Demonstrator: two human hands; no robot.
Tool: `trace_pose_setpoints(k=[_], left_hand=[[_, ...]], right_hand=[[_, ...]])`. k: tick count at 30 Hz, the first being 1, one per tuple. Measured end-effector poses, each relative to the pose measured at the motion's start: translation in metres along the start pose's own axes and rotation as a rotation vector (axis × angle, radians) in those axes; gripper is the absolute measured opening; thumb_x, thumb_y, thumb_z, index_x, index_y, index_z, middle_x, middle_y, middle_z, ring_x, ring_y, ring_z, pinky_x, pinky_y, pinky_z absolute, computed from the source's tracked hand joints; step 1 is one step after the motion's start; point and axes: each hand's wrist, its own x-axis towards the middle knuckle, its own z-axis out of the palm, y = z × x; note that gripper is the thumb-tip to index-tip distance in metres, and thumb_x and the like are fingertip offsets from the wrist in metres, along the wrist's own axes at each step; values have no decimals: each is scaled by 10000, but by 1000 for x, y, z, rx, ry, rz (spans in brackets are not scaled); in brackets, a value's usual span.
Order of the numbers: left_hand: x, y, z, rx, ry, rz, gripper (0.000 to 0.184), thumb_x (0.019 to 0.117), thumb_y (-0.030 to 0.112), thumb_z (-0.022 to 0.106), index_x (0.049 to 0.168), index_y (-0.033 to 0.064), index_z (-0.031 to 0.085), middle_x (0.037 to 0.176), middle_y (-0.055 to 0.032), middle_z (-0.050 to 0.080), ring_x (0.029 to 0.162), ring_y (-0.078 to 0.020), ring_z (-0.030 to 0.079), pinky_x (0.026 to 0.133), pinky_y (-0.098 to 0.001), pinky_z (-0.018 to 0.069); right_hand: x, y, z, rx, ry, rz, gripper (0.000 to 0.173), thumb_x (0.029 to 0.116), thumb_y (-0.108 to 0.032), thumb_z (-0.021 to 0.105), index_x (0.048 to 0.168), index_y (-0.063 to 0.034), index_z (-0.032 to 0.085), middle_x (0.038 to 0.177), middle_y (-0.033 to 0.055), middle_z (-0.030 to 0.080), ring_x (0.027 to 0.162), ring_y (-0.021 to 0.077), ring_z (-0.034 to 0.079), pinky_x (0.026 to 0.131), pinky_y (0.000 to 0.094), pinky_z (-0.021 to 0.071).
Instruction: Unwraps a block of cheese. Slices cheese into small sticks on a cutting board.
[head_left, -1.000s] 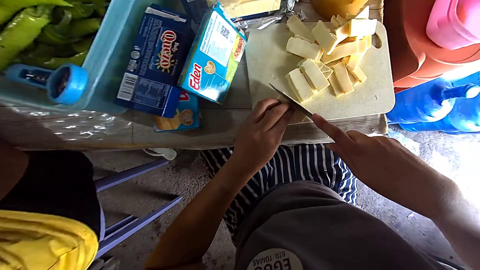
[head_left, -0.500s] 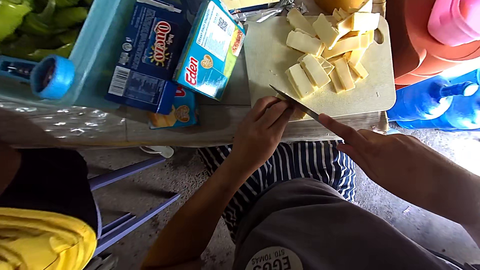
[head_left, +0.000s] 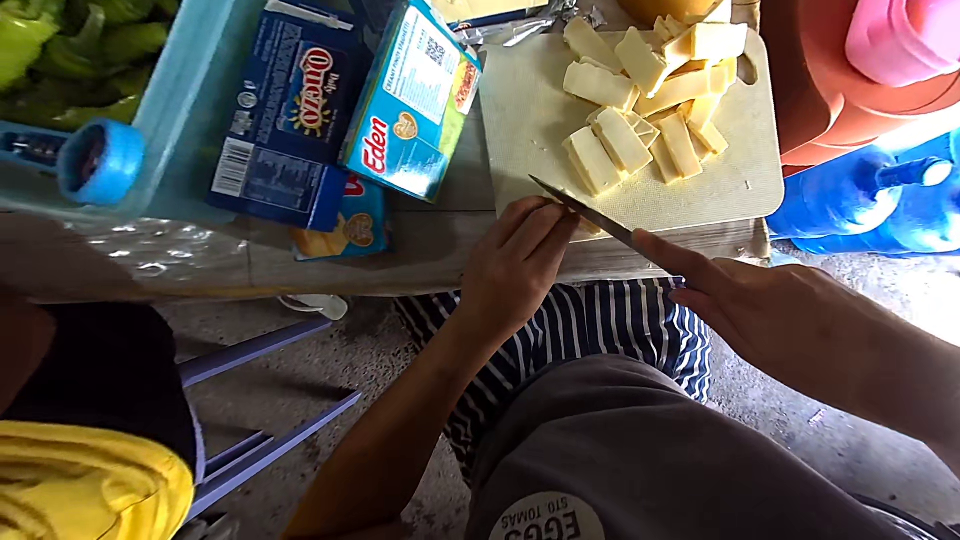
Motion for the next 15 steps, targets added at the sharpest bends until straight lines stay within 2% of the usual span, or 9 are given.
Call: trace_pose_setpoints(k=[4,7,9,11,12,14,15], left_hand=[[1,1,0,-2,9,2,116,940,-7,672,1004,-3,769,1013,-131,750,1052,-246,681,967,-259,499],[0,1,0,2,4,-2,115,940,-1,674,1007,-5,767,1012,-139,747,1049,-254,681,960,-266,503],[0,0,0,1,5,-1,109,940,1,677,1007,-11,763,1010,-146,743,1050,-258,682,966,-274,507],[0,0,0,1,5,-1,116,938,2,679,1013,-7,767,1016,-145,744,1056,-259,684,974,-277,507],[0,0,0,2,3,-2,119,938,3,678,1013,-5,770,1017,-145,746,1058,-261,687,978,-278,508],[1,0,0,4,-10,-3,117,950,16,671,1010,-6,768,1019,-150,748,1051,-266,690,973,-281,511],[2,0,-1,11,-31,3,120,963,29,658,1018,-9,758,1016,-159,740,1046,-280,687,969,-292,513]], right_hand=[[-1,-3,-1,-90,-24,-3,570,1058,-203,413,1618,-270,331,661,56,506,425,230,503,369,349,376],[2,-4,2,-103,-59,9,590,1056,-194,452,1623,-286,315,645,51,494,431,228,507,383,347,383],[5,-2,6,-86,-72,-1,600,1055,-184,464,1626,-277,305,637,49,485,444,233,512,394,352,391],[7,7,9,38,-61,-23,566,1066,-221,454,1617,-256,330,617,36,483,449,222,511,402,354,403],[8,15,8,159,-80,-15,551,1076,-272,445,1616,-269,333,605,9,489,457,179,506,414,330,414],[9,29,4,379,-161,40,562,1085,-350,440,1623,-324,278,596,-62,493,475,41,477,444,223,411],[8,32,3,400,-141,47,568,1084,-361,429,1626,-318,266,603,-71,496,481,24,474,447,210,410]])
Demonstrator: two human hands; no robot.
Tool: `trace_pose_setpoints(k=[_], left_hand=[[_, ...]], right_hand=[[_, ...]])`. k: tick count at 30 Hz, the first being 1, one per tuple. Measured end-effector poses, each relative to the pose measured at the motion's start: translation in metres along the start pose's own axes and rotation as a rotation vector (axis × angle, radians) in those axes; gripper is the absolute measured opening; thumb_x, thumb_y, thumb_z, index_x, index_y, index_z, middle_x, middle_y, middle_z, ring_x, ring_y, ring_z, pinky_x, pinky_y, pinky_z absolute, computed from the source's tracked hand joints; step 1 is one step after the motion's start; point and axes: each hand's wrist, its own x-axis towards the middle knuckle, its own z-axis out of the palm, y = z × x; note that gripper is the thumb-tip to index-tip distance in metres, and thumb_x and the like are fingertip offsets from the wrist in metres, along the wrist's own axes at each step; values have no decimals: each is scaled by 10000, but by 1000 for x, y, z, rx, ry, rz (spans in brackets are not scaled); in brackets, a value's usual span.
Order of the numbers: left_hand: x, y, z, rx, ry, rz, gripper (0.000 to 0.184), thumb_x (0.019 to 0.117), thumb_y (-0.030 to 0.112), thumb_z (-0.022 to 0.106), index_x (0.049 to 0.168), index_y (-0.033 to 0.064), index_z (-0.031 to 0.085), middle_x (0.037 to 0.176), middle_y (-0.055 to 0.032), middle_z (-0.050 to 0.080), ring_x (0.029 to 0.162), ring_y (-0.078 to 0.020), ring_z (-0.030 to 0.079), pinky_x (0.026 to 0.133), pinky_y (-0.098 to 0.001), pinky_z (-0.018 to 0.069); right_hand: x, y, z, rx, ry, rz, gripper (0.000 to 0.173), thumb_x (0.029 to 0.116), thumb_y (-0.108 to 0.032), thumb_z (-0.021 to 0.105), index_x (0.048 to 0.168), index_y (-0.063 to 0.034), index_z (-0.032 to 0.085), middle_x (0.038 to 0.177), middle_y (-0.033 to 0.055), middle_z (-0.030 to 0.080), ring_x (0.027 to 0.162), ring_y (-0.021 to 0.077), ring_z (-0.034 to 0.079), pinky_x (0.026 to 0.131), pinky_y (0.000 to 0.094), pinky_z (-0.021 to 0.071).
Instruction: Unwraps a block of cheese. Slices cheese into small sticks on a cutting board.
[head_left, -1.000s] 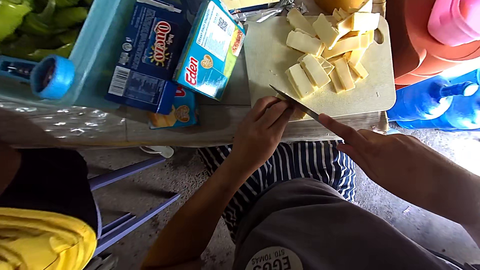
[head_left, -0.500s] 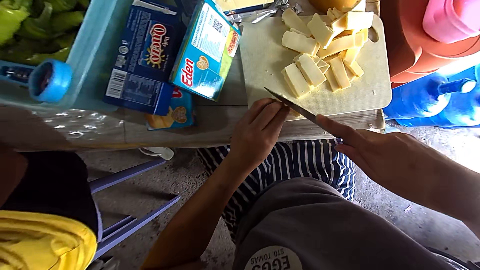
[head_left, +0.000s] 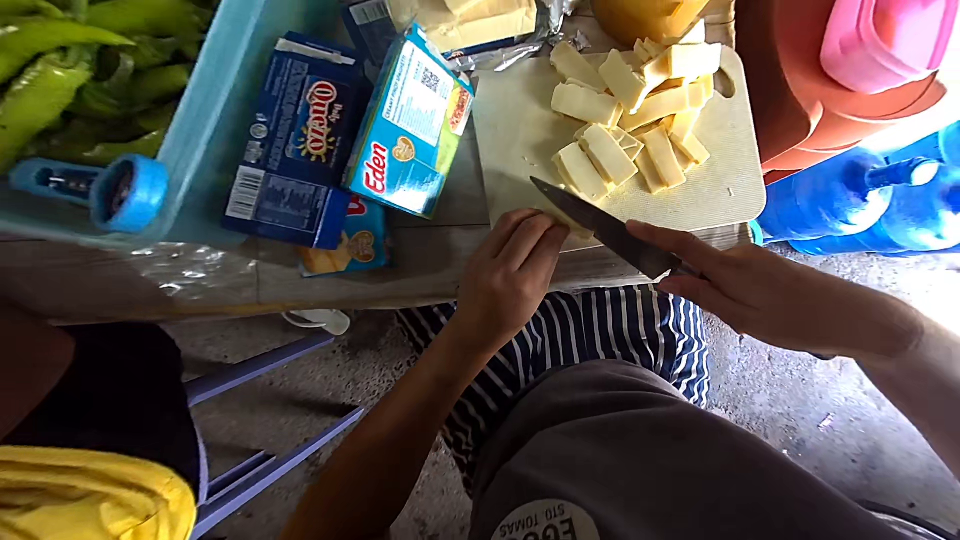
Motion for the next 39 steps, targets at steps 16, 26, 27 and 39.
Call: trace_pose_setpoints(k=[16,26,27,39], left_hand=[[67,30,-15,-1488,148,-995,369,1055,91,246,1266,96,549,1077,-19,703,1022,-152,709,945,-344,575],[77,43,-9,-1867,127,-1077,335,1114,311,345,1114,149,637,993,-3,695,971,-104,707,919,-290,585],[78,43,-8,-1857,125,-1097,300,1114,252,351,1103,148,632,983,-1,693,963,-102,706,921,-288,583],[107,36,-15,-1594,8,-1253,207,1104,255,425,1228,134,539,1042,-17,685,969,-104,694,885,-289,581]], right_hand=[[-22,-2,1,634,66,-233,540,1104,-305,418,1615,-269,245,710,-84,517,530,-63,508,473,104,456],[-5,13,29,1038,-47,-163,551,1111,-317,399,1611,-329,168,718,-76,526,483,-12,507,410,129,446],[-5,13,30,1036,-36,-165,553,1112,-307,402,1614,-322,169,715,-75,527,484,-11,507,410,131,445],[-7,12,33,1021,131,-180,544,1112,-287,393,1612,-292,178,738,-82,532,507,-23,516,450,124,466]])
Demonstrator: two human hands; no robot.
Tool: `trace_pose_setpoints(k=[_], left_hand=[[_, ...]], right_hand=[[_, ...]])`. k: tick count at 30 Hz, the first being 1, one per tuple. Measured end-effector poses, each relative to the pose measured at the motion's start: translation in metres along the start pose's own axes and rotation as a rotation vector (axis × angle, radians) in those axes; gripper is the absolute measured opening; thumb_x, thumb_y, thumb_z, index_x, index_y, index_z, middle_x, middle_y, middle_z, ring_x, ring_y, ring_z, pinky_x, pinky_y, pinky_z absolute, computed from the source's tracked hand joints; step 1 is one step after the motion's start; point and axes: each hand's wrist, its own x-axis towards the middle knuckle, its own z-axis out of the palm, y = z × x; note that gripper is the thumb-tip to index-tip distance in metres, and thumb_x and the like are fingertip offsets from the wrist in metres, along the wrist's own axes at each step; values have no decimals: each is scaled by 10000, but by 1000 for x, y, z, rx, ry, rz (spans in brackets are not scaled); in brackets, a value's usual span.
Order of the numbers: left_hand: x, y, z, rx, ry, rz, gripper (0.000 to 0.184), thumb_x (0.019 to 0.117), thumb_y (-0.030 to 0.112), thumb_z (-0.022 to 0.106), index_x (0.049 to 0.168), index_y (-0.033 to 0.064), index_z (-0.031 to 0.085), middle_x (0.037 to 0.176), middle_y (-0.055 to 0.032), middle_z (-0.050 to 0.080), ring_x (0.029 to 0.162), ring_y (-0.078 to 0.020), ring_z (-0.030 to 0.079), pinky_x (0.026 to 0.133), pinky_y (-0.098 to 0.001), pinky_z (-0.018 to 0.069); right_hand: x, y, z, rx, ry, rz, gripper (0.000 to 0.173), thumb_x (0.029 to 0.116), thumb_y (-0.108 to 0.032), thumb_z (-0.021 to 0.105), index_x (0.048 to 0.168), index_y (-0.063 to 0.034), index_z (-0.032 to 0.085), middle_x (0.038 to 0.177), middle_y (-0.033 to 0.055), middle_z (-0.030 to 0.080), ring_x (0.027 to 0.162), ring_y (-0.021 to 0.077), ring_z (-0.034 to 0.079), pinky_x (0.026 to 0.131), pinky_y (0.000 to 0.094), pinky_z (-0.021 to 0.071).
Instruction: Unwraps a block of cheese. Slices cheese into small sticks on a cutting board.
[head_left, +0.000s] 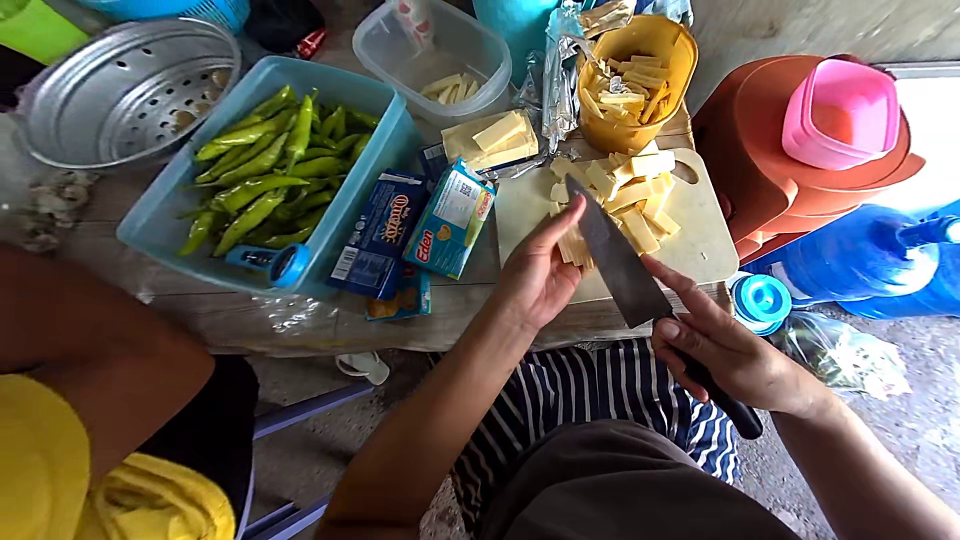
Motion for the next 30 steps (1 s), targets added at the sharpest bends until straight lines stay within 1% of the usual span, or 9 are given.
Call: trace_pose_setpoints(k=[4,6,8,12,14,17,21,23,30], left_hand=[[21,55,7,298,71,117,499,1105,508,255,1281,111,499,1039,13,599,878,-63,635,778,-228,545],[45,95,4,434,152,261,522,1113,488,247,1373,90,463,1108,-13,599,913,-87,633,795,-250,540],[79,127,-6,586,272,415,377,1126,383,292,1253,106,513,1009,10,584,848,-80,601,753,-260,517],[126,162,-30,1076,329,473,391,1117,185,336,1401,-49,468,1388,-210,511,1239,-245,531,1032,-396,445],[169,172,-55,1307,276,484,437,1116,196,311,1417,-76,475,1417,-270,511,1295,-289,529,1082,-445,434],[192,168,-62,1592,368,537,377,1093,137,361,1330,-70,568,1337,-287,571,1272,-373,537,1069,-564,394],[145,120,-43,1802,359,990,327,1010,266,503,1052,13,705,1049,-245,680,1053,-463,615,841,-701,418],[66,90,-3,1823,138,606,475,1072,402,463,1288,21,647,1379,-253,557,1354,-468,438,1083,-700,283],[16,11,-30,1972,-4,506,367,1011,305,630,1228,21,712,1365,-209,589,1308,-461,463,1058,-664,305]], right_hand=[[-10,-3,-9,60,84,-44,544,1113,-281,384,1613,-359,184,760,-61,563,497,-6,532,435,131,477],[-16,-5,-12,60,130,-35,542,1110,-267,367,1611,-362,183,747,-57,562,491,4,533,432,138,478],[-21,-3,-12,60,163,-38,549,1107,-249,364,1614,-358,183,737,-53,562,484,12,531,429,144,478],[-28,0,-13,66,180,-60,552,1113,-276,371,1615,-380,166,747,-55,559,489,2,529,433,134,477],[-32,0,-13,49,195,-54,544,1114,-283,367,1613,-384,175,742,-49,558,489,10,535,435,138,480],[-35,-1,-15,31,220,-53,542,1112,-267,368,1609,-394,192,735,-34,560,487,22,542,432,148,486],[-39,0,-22,19,261,-64,531,1112,-264,375,1600,-399,219,728,-27,560,485,32,546,431,155,492],[-40,0,-24,1,280,-68,545,1109,-252,371,1610,-376,196,721,-28,562,477,36,547,425,159,494],[-36,-2,-22,-71,276,-81,562,1102,-245,368,1614,-380,179,709,-28,549,468,44,540,415,167,487]])
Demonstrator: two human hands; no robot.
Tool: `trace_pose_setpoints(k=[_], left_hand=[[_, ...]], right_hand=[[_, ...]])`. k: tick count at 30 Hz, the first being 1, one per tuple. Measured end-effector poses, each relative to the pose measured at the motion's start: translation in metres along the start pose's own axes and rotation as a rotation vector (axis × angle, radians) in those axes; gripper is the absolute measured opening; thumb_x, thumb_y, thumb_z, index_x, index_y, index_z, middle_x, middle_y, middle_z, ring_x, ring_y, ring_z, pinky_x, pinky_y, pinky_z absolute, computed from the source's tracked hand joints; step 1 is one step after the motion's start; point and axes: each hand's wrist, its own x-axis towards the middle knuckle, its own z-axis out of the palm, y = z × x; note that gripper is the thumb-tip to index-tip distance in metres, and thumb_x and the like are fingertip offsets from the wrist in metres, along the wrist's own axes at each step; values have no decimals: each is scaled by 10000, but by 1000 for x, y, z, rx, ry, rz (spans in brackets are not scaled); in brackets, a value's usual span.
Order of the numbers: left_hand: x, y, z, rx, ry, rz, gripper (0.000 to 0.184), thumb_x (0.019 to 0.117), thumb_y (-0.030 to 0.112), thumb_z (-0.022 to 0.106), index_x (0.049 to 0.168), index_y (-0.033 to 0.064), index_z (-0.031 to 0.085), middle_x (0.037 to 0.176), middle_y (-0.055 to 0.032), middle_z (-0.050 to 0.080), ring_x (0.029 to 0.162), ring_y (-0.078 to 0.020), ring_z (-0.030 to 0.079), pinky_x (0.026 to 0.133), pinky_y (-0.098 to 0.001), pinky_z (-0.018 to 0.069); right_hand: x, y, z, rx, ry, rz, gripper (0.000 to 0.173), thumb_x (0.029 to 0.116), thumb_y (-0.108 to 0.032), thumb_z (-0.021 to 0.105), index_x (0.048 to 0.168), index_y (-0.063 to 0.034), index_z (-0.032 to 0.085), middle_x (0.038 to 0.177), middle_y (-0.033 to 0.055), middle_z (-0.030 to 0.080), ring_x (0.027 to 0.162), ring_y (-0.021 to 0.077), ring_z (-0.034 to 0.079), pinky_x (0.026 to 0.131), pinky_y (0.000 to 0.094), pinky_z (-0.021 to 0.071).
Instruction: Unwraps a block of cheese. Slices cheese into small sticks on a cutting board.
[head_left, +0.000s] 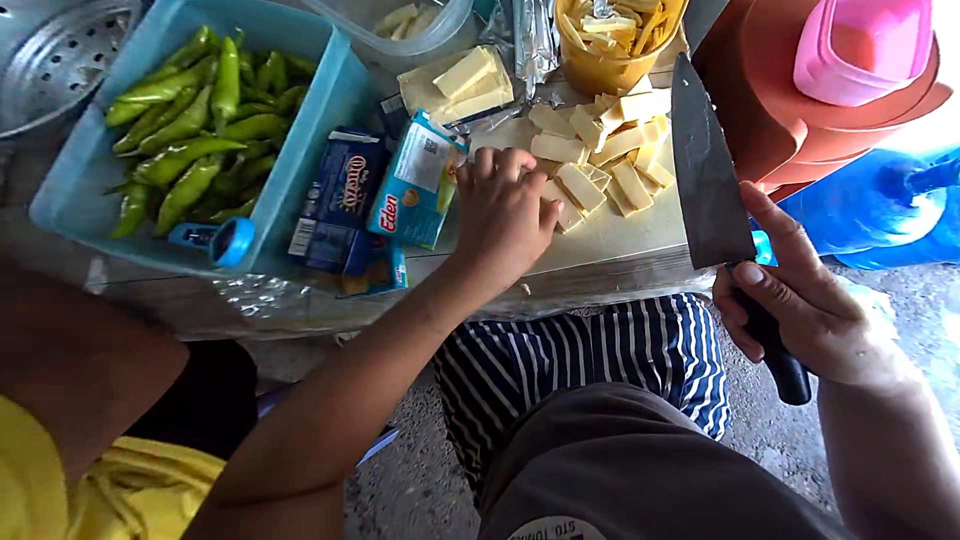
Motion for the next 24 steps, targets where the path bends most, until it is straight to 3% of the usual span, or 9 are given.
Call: trace_pose_setpoints(k=[5,8,16,18,20,22,24], left_hand=[[-2,-5,10,-68,94,-9,335,990,298,665,1178,26,719,1299,-178,625,1253,-416,509,1039,-616,329],[-3,-6,14,-84,127,9,334,992,286,659,1217,47,721,1274,-162,648,1242,-399,527,1030,-606,339],[-9,-13,24,-66,255,112,327,998,283,647,1239,73,722,1248,-130,710,1308,-384,548,1087,-619,302],[-10,-13,26,-115,297,146,274,975,225,674,1186,55,712,1161,-136,733,1264,-381,578,1081,-601,313],[-10,-10,23,-234,291,155,217,958,139,669,1128,5,678,1066,-155,729,1114,-333,644,1013,-546,389],[-11,-9,14,-421,212,109,206,964,113,652,1119,-22,632,1010,-134,707,960,-205,690,913,-403,528],[-12,-10,0,-657,74,5,220,957,101,675,1134,-13,609,980,-78,684,885,-92,673,835,-273,563]], right_hand=[[0,1,3,-3,-29,-31,553,1108,-284,384,1610,-403,184,717,-31,544,478,37,545,416,164,488],[0,1,5,10,-19,-28,559,1106,-270,389,1610,-395,183,711,-29,549,474,39,546,419,163,490],[-1,6,7,28,-26,-9,558,1108,-259,379,1612,-397,182,712,-28,548,476,38,552,421,165,495],[0,7,7,32,-23,-16,547,1110,-277,384,1608,-392,187,713,-31,553,474,36,550,419,160,492],[0,7,7,37,-24,-20,546,1111,-282,387,1607,-393,189,718,-38,556,477,28,550,419,155,492],[1,7,6,44,-23,-26,548,1112,-280,390,1608,-397,187,717,-43,556,482,23,551,421,152,493],[1,8,5,43,-19,-34,550,1111,-268,385,1609,-394,187,715,-42,550,484,24,550,419,151,491]])
